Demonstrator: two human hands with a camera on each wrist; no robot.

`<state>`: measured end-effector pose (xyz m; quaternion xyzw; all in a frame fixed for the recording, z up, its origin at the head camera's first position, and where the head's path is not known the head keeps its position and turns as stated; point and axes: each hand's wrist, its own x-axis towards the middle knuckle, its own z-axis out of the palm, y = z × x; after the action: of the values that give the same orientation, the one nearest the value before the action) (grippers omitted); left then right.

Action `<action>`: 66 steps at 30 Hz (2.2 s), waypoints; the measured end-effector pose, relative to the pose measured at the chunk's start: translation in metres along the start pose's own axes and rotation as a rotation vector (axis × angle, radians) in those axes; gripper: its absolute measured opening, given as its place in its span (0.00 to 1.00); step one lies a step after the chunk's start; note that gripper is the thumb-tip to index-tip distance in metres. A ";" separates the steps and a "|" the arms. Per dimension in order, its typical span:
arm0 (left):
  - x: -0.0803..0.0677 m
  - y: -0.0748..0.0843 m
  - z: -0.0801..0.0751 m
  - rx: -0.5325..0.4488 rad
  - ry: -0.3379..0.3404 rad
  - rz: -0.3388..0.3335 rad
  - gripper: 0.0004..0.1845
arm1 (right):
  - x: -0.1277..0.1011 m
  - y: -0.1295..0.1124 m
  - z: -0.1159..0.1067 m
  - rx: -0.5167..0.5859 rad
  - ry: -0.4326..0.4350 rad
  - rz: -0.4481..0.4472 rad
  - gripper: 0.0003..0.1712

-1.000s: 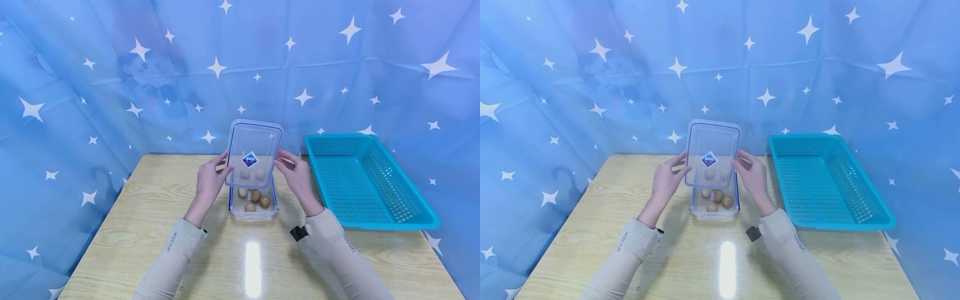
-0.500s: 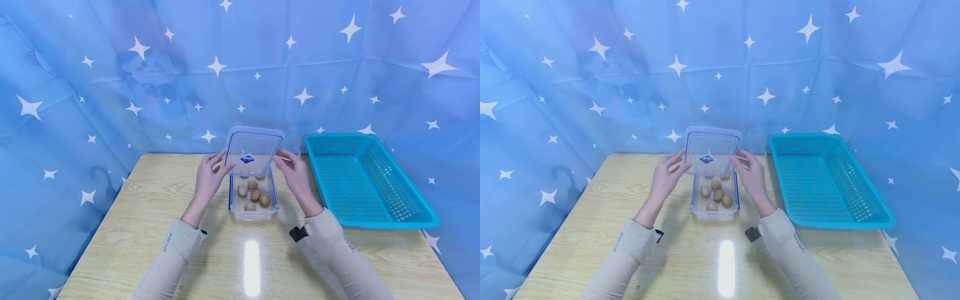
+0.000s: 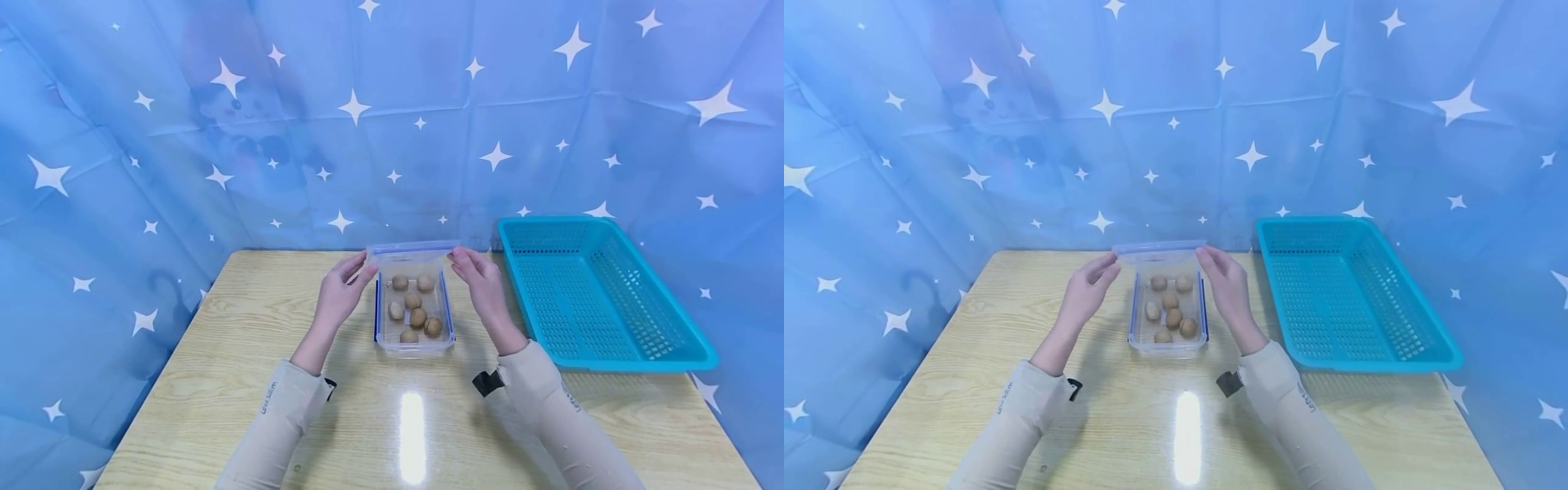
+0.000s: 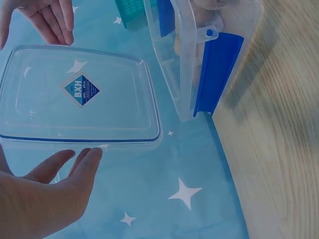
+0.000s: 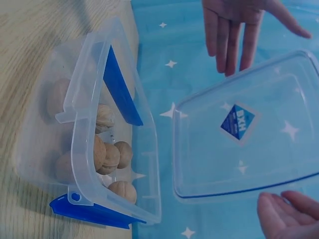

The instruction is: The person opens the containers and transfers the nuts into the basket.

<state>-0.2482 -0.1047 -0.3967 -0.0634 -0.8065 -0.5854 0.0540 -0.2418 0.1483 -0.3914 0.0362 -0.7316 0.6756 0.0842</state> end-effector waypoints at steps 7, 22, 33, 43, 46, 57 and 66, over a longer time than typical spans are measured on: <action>-0.003 -0.001 -0.005 0.058 0.011 0.002 0.45 | -0.002 0.002 -0.002 -0.071 -0.011 0.047 0.31; -0.007 -0.008 -0.011 -0.019 -0.023 -0.062 0.35 | -0.009 0.007 0.005 -0.142 -0.027 0.079 0.31; -0.008 -0.017 -0.026 -0.115 -0.174 -0.032 0.35 | -0.010 0.018 0.003 -0.091 -0.149 0.060 0.31; -0.011 -0.026 -0.042 -0.189 -0.271 0.021 0.39 | -0.010 0.021 0.008 0.014 -0.233 0.004 0.32; -0.012 -0.029 -0.047 -0.198 -0.297 0.029 0.40 | -0.011 0.022 0.011 0.033 -0.251 -0.013 0.32; -0.013 -0.039 -0.064 -0.183 -0.330 0.021 0.43 | -0.015 0.025 0.024 0.023 -0.279 -0.044 0.33; -0.015 -0.048 -0.074 -0.172 -0.328 0.041 0.44 | -0.014 0.030 0.037 -0.020 -0.291 -0.042 0.35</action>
<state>-0.2407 -0.1907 -0.4208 -0.1789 -0.7499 -0.6329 -0.0719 -0.2355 0.1132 -0.4256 0.1483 -0.7417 0.6540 -0.0083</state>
